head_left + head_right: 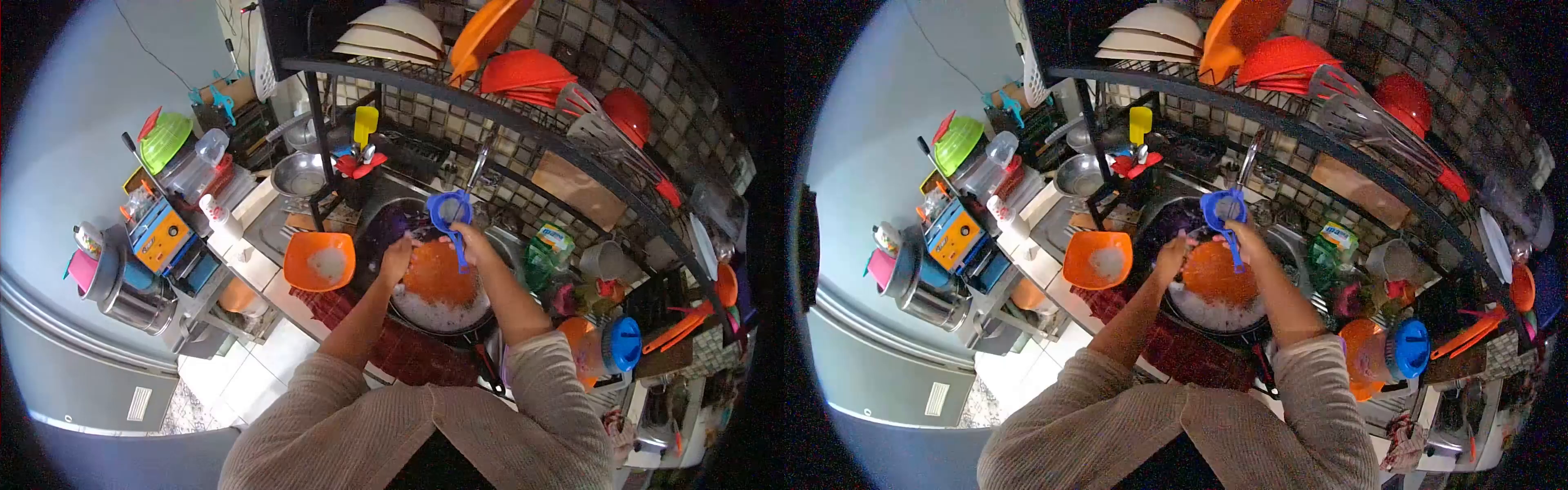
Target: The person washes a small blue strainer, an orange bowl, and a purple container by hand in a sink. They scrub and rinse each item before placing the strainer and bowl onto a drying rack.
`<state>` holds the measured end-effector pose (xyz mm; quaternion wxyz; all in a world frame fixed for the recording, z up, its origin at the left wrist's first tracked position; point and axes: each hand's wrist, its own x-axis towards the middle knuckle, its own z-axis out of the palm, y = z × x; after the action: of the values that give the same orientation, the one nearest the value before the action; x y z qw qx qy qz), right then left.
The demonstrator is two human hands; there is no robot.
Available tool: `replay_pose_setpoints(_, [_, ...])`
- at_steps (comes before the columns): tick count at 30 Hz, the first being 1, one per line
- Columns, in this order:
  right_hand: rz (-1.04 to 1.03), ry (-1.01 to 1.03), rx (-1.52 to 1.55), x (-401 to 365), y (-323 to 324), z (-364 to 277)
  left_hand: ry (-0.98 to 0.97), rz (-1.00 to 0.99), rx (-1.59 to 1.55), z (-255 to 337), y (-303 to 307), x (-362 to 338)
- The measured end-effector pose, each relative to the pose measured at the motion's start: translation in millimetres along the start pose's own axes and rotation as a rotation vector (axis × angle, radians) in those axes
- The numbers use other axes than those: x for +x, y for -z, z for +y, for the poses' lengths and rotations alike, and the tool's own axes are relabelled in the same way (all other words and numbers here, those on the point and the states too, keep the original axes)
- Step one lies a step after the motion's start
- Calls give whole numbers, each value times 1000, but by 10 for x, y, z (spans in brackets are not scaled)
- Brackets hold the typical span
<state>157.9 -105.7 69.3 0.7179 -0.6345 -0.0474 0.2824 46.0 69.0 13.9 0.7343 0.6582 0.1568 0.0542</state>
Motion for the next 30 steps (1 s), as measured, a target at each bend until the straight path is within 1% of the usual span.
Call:
replay_pose_setpoints(1, [-54,-75,121,-38,-103,-111,-84,24,66,-73,27,-60])
replay_pose_setpoints(2, [-39,-33,52,-101,-192,-209,-82,34,62,-150,69,-126])
replay_pose_setpoints(3, [-47,-39,46,-25,-211,-200,-65,33,108,-102,101,-268])
replay_pose_setpoints(5, [52,65,120,142,-212,-140,-43,43,141,-3,168,-427])
replay_pose_setpoints(6, [109,94,65,31,-312,-220,-47,47,259,25,206,-457])
replay_pose_setpoints(7, [103,88,56,61,-279,-215,-51,48,379,37,235,-482])
replay_pose_setpoints(9, [-177,-107,88,88,-209,-285,-46,78,348,-15,282,-465])
replay_pose_setpoints(10, [-178,-108,82,77,-222,-306,-45,101,323,-44,289,-440])
replay_pose_setpoints(11, [-99,-99,51,50,-221,-326,-45,103,317,-76,280,-421])
replay_pose_setpoints(12, [-19,-89,21,20,-221,-349,-20,113,193,-117,266,-396])
replay_pose_setpoints(13, [-17,-89,18,0,-196,-376,5,121,70,-123,246,-386])
replay_pose_setpoints(14, [-136,-173,94,-28,-157,-418,3,118,68,-210,230,-305])
replay_pose_setpoints(15, [-254,-257,169,-41,-120,-443,-100,127,61,-434,215,-130])
replay_pose_setpoints(16, [-163,-225,307,-54,-114,-443,-202,135,53,-454,160,-86])
replay_pose_setpoints(17, [-158,-223,309,-75,-91,-450,-202,130,52,-473,90,-40])
replay_pose_setpoints(19, [-161,-343,427,-180,-89,-512,196,-11,-261,-80,-103,-108])
replay_pose_setpoints(20, [-160,-375,481,-182,-36,-481,194,-18,-256,142,-195,-154])
replay_pose_setpoints(21, [-157,-368,483,-197,-18,-471,324,-90,-517,375,-293,-201])
replay_pose_setpoints(22, [-193,-376,552,-217,-19,-460,457,-164,-777,491,-381,-180])
replay_pose_setpoints(23, [-230,-384,622,-236,-24,-446,456,-172,-774,560,-456,-124])
replay_pose_setpoints(24, [-195,-361,544,-239,-30,-412,509,-263,-887,585,-525,-49])
replay_pose_setpoints(25, [-192,-353,547,-304,-61,-428,563,-355,-998,542,-593,46])
replay_pose_setpoints(26, [-233,-354,570,-370,-79,-463,508,-434,-1005,481,-655,152])
replay_pose_setpoints(27, [-275,-355,589,-415,-80,-512,506,-444,-1002,326,-690,331])
replay_pose_setpoints(28, [-175,-273,579,-367,-44,-491,444,-524,-1162,148,-717,514])
replay_pose_setpoints(29, [-172,-270,578,-401,-42,-502,380,-602,-1322,58,-754,600])
replay_pose_setpoints(30, [-190,-241,435,-457,-67,-505,382,-605,-1320,98,-802,580])
